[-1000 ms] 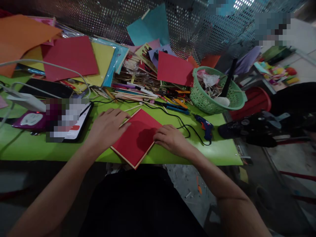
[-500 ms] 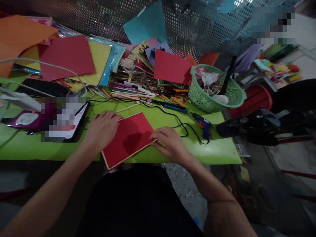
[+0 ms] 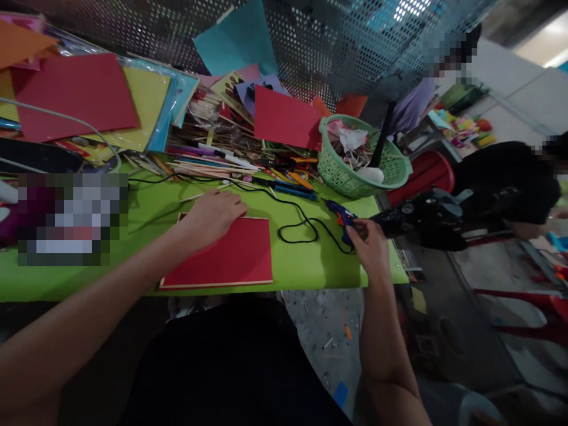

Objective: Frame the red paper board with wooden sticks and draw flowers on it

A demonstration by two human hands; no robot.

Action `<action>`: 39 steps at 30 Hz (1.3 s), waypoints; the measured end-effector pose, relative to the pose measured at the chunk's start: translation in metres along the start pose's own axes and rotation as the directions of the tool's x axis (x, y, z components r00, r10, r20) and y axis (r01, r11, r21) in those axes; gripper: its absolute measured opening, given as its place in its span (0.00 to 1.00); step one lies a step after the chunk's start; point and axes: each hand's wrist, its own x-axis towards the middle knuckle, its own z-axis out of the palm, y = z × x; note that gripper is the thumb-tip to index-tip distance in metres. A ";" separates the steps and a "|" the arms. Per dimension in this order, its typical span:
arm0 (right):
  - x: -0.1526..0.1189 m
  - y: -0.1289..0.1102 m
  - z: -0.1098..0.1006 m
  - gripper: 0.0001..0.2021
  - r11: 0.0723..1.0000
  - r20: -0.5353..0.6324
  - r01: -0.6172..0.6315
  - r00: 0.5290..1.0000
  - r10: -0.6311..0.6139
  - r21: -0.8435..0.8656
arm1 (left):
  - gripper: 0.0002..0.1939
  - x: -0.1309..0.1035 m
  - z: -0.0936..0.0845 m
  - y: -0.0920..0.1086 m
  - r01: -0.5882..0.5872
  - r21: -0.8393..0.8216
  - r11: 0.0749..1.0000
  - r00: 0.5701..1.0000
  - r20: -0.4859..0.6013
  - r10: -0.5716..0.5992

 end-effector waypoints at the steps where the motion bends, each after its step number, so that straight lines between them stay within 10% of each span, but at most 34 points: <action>1: 0.001 0.003 0.001 0.25 0.998 0.024 -0.050 0.998 0.049 0.042 | 0.14 0.002 0.000 0.000 -0.001 0.000 1.000 1.000 0.002 0.001; 19: 0.014 0.008 0.013 0.25 0.778 0.165 -0.330 0.944 0.286 0.535 | 0.11 -0.014 -0.005 -0.007 0.158 0.086 0.984 0.986 0.044 -0.162; 28: 0.019 -0.023 -0.004 0.25 0.540 -0.010 -0.052 0.994 0.111 0.840 | 0.13 -0.027 -0.005 -0.041 0.316 -0.080 0.945 0.947 -0.038 -0.320; 31: 0.019 -0.038 -0.006 0.18 0.506 0.212 -0.200 0.977 0.035 0.839 | 0.13 -0.045 -0.004 -0.047 0.414 -0.137 0.900 0.898 -0.102 -0.428; 34: 0.022 -0.057 -0.002 0.16 0.508 0.373 -0.297 0.926 -0.052 0.808 | 0.14 -0.068 -0.004 -0.040 0.427 -0.186 0.885 0.876 -0.157 -0.456; 39: 0.037 -0.087 0.005 0.20 0.504 0.288 -0.179 0.946 -0.147 0.845 | 0.17 -0.105 -0.002 -0.001 0.398 -0.251 0.882 0.853 -0.253 -0.457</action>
